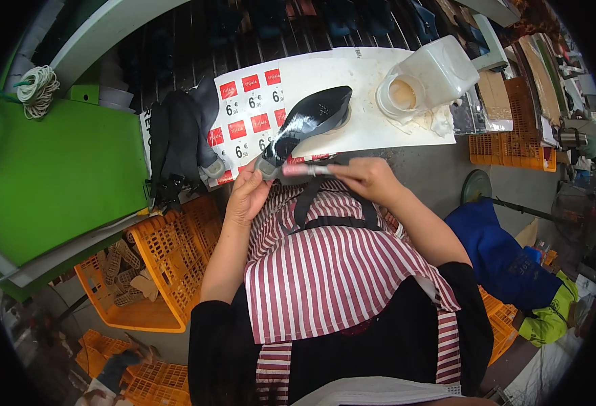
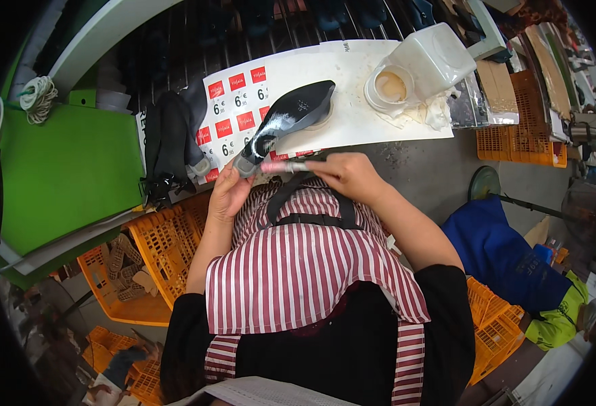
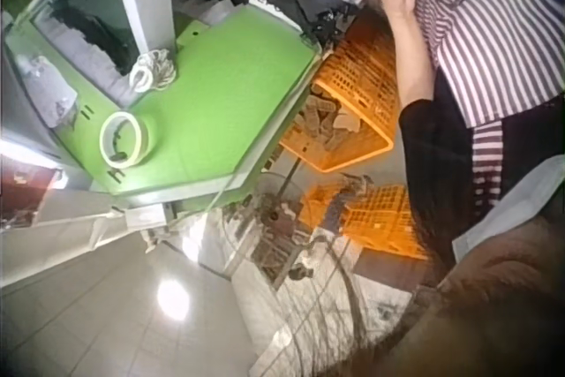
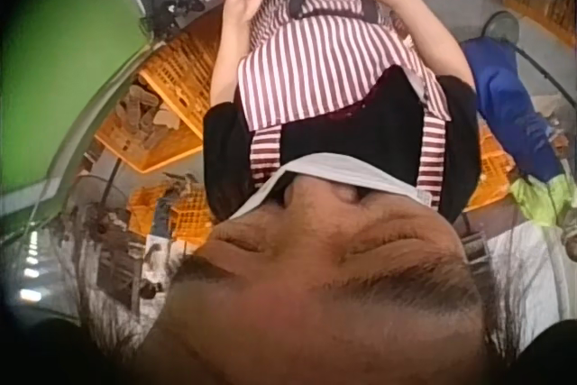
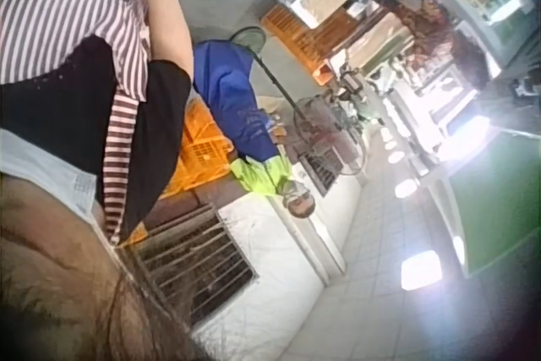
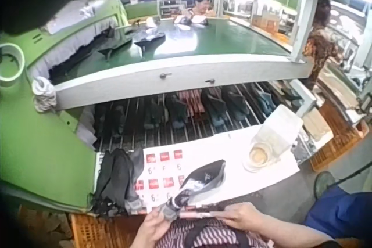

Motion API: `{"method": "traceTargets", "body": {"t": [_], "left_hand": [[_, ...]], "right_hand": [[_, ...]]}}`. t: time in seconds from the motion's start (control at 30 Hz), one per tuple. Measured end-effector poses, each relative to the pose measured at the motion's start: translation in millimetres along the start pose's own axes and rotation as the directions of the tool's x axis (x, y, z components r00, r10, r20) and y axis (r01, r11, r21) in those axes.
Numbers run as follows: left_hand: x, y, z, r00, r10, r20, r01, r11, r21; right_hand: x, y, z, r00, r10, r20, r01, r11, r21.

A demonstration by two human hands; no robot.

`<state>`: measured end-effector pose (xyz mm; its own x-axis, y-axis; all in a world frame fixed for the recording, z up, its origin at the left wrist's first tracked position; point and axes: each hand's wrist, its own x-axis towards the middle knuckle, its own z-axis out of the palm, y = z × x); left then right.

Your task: The person applies adhesive to shoe soles using a brush dipped into a container and places the soles onto a conveyor belt.

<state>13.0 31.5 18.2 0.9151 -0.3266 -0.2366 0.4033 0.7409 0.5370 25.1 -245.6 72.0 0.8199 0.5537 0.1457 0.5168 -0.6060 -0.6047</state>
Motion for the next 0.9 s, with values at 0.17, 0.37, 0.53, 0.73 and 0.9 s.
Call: {"method": "traceTargets", "body": {"t": [0.17, 0.37, 0.53, 0.73, 0.9], "left_hand": [[0, -5, -5, 1.0, -0.008, 0.019, 0.009, 1.0, -0.022], [-2, -7, -4, 1.0, -0.028, -0.002, 0.028, 0.999, -0.029], [-5, -12, -7, 1.0, -0.013, 0.0, 0.013, 1.0, -0.021], [-6, -19, -4, 0.998, -0.069, 0.004, 0.069, 0.997, -0.021], [-6, -29, 9, 0.975, -0.213, 0.066, 0.208, 0.975, 0.077]], "right_hand": [[6, 9, -15, 0.961, 0.187, -0.204, -0.166, 0.979, 0.116], [-10, 18, -3, 0.991, 0.084, -0.106, -0.082, 0.996, 0.026], [3, 14, -18, 0.948, 0.193, -0.255, -0.197, 0.98, 0.012], [-34, 12, 0, 0.989, 0.128, -0.074, -0.128, 0.992, -0.005], [-44, 7, 8, 0.848, 0.356, -0.391, -0.251, 0.922, 0.295]]}}
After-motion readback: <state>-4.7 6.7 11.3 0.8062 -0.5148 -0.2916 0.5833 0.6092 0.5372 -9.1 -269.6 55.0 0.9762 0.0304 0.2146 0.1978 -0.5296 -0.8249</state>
